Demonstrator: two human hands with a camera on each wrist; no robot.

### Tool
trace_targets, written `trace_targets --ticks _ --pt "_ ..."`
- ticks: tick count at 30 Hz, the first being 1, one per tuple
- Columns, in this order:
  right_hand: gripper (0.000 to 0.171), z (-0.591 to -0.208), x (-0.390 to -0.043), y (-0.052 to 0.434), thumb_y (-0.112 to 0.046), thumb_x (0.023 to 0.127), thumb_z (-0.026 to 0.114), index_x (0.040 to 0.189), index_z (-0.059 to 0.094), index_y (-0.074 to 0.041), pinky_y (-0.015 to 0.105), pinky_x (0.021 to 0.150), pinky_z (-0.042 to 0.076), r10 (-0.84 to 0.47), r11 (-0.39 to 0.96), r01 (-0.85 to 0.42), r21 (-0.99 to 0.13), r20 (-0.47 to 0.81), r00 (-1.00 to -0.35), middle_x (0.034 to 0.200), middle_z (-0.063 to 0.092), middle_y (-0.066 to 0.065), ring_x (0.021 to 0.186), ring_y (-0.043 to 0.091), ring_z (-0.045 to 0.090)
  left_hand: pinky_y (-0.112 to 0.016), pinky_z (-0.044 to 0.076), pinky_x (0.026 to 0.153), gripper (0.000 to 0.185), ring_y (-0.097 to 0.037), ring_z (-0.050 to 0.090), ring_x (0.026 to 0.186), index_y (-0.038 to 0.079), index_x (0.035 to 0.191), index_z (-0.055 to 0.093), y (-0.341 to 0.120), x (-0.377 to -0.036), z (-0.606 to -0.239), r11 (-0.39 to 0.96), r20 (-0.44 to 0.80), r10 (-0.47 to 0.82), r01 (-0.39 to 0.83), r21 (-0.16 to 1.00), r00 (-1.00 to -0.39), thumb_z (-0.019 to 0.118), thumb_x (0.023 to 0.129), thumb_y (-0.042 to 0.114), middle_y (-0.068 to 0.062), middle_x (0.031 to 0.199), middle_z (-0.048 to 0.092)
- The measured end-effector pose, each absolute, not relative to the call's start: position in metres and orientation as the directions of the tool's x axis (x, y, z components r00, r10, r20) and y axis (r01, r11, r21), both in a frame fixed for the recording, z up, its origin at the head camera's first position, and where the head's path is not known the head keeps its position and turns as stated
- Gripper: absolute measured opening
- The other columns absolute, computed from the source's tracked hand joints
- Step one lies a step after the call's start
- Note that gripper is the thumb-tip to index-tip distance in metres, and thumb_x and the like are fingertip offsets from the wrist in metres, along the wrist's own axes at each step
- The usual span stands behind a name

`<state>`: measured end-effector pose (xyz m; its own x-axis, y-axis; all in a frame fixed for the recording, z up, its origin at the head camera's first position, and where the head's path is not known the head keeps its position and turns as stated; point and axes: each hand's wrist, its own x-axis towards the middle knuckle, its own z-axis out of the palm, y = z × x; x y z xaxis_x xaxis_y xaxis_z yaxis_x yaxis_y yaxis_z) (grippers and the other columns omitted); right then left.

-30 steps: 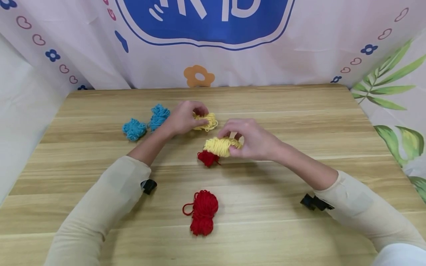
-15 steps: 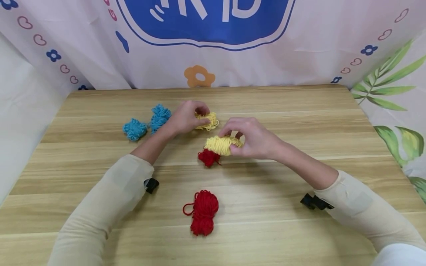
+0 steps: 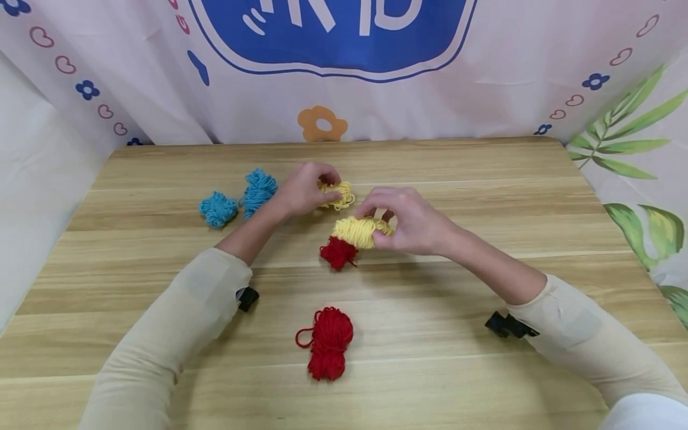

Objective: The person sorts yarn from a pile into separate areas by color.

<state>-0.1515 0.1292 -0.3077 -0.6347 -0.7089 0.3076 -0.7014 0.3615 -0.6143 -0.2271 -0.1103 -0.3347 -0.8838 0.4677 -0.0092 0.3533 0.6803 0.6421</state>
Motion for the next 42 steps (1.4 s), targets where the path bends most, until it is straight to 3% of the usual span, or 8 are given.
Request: trace_targets --ticks 10,17,31,42 --pt "0.029 -0.306 -0.153 0.129 0.008 0.077 0.068 0.104 0.074 -0.003 0.031 0.071 0.06 -0.705 0.372 -0.702 -0.608 0.308 -0.639 0.104 0.074 0.005 0.087 0.016 0.065 -0.045 0.05 0.104 0.032 -0.031 0.061 0.117 -0.002 0.118 0.071 -0.117 -0.22 -0.329 0.702 -0.012 0.455 0.35 0.62 -0.891 0.079 0.094 0.017 -0.016 0.121 0.07" --pt "0.029 -0.306 -0.155 0.13 0.009 0.078 0.068 0.105 0.073 -0.001 0.034 0.07 0.06 -0.696 0.381 -0.697 -0.608 0.307 -0.649 0.102 0.074 0.006 0.087 0.016 0.065 -0.051 0.048 0.106 0.031 -0.035 0.06 0.125 -0.005 0.117 0.071 -0.129 -0.211 -0.317 0.674 0.083 0.46 0.408 0.615 -0.884 0.079 0.093 0.013 -0.019 0.124 0.07" --pt "0.028 -0.308 -0.163 0.133 0.011 0.078 0.068 0.104 0.073 0.002 0.036 0.073 0.062 -0.658 0.423 -0.652 -0.629 0.282 -0.699 0.102 0.074 0.011 0.091 0.022 0.068 -0.052 0.054 0.095 0.028 -0.036 0.065 0.111 -0.005 0.114 0.072 -0.143 -0.191 -0.303 0.656 0.188 0.466 0.48 0.582 -0.865 0.08 0.091 0.009 -0.021 0.115 0.073" --pt "0.027 -0.312 -0.173 0.136 0.011 0.078 0.069 0.104 0.073 0.003 0.041 0.073 0.062 -0.631 0.463 -0.638 -0.616 0.276 -0.725 0.102 0.073 0.014 0.092 0.025 0.069 -0.051 0.057 0.09 0.025 -0.035 0.069 0.102 -0.005 0.109 0.073 -0.147 -0.175 -0.301 0.64 0.189 0.488 0.497 0.586 -0.852 0.082 0.089 0.006 -0.02 0.11 0.074"
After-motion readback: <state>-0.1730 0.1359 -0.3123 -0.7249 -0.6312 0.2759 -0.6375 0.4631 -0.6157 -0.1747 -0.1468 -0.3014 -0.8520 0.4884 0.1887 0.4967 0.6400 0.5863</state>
